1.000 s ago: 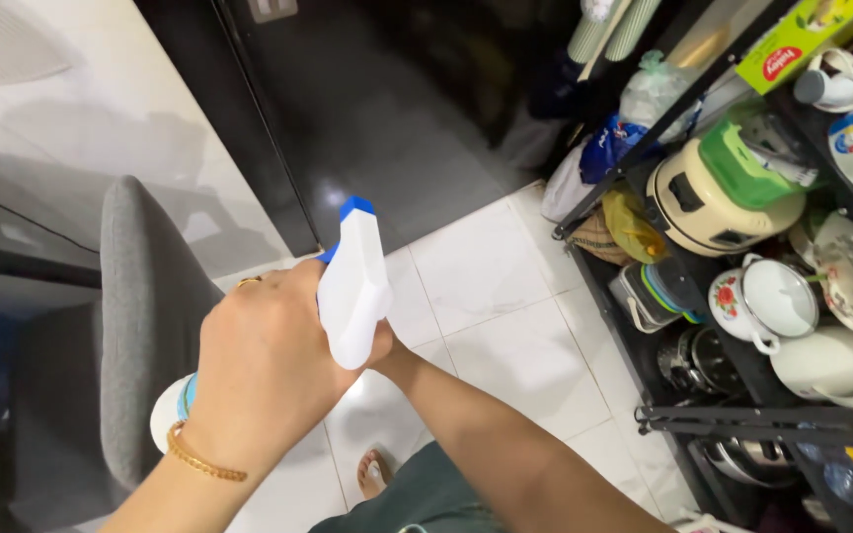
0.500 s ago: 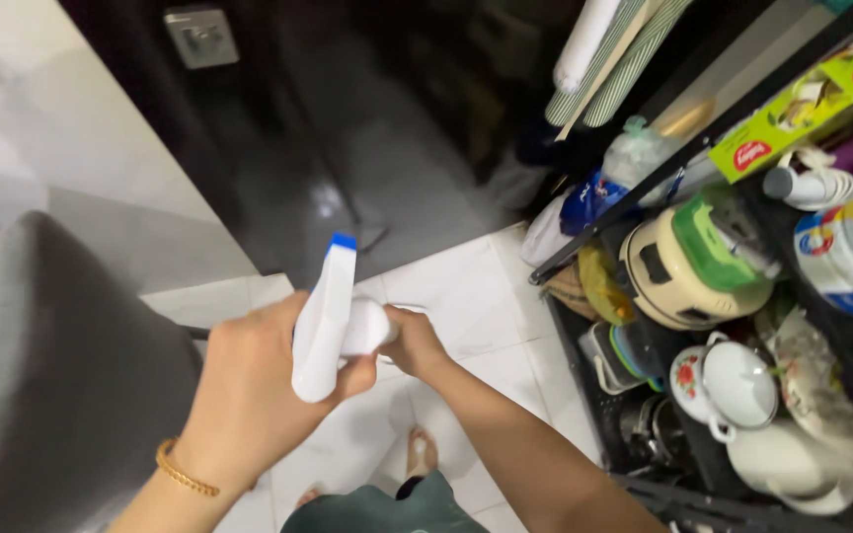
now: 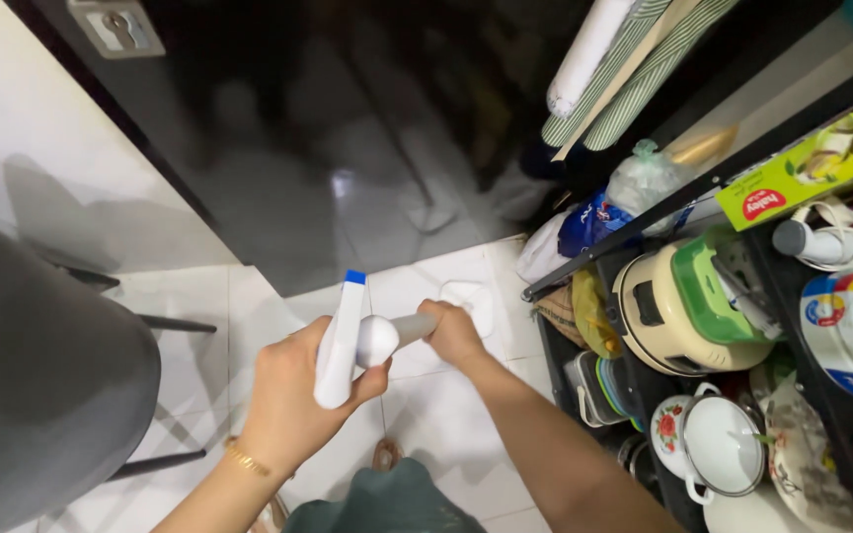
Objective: The recorder uses a spray mop to clean the tiled floor in a kitchen and hallway area.
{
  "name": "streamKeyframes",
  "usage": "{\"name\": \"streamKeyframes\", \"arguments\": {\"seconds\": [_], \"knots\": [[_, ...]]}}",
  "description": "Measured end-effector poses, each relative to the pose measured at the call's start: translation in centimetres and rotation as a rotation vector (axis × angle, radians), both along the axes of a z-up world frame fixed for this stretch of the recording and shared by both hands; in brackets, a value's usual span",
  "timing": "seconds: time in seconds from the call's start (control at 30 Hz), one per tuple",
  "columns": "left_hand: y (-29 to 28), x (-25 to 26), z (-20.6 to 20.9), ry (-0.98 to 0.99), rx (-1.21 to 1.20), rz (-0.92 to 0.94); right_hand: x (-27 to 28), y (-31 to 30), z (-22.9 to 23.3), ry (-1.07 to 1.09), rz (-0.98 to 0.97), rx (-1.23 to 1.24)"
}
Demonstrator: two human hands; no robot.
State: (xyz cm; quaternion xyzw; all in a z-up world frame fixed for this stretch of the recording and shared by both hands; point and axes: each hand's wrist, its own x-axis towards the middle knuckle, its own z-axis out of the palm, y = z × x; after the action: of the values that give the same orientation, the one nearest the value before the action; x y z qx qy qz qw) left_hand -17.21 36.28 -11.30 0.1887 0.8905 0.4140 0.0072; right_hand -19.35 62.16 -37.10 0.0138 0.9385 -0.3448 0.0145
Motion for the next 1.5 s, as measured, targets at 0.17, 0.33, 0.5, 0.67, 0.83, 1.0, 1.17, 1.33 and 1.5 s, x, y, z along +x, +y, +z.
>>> {"name": "streamKeyframes", "arguments": {"seconds": [0.17, 0.33, 0.5, 0.67, 0.83, 1.0, 1.17, 1.33, 1.5], "knots": [[2.2, -0.4, -2.4, -0.018, 0.047, 0.052, -1.8, 2.5, -1.1, 0.033, 0.000, 0.096], [4.1, -0.4, -4.5, -0.013, 0.167, 0.086, -3.2, 5.4, -3.2, 0.000, 0.019, 0.128], [5.3, -0.8, -6.3, -0.131, 0.170, 0.074, -3.7, 5.8, -1.2, -0.115, -0.045, 0.054], [2.2, -3.2, -5.1, 0.024, 0.179, 0.065, -5.7, 2.2, -1.7, -0.130, -0.079, 0.028], [-2.9, -4.4, -0.1, 0.083, 0.110, 0.113, -7.7, -4.3, -2.0, -0.016, -0.059, 0.055], [-8.3, -4.6, 4.6, 0.263, -0.051, 0.149, -8.5, -14.1, 2.2, -0.035, -0.105, -0.148], [-12.6, -4.4, 8.1, 0.331, -0.140, 0.178, -10.5, -22.7, 1.2, -0.151, -0.149, -1.046], [-16.0, -4.4, 9.6, 0.360, -0.225, 0.222, -9.9, -29.1, 4.0, 0.383, 0.247, -0.217], [-18.4, -4.6, 10.0, 0.310, -0.182, 0.271, -8.7, -33.3, 9.3, 0.272, 0.233, -0.531]]}}
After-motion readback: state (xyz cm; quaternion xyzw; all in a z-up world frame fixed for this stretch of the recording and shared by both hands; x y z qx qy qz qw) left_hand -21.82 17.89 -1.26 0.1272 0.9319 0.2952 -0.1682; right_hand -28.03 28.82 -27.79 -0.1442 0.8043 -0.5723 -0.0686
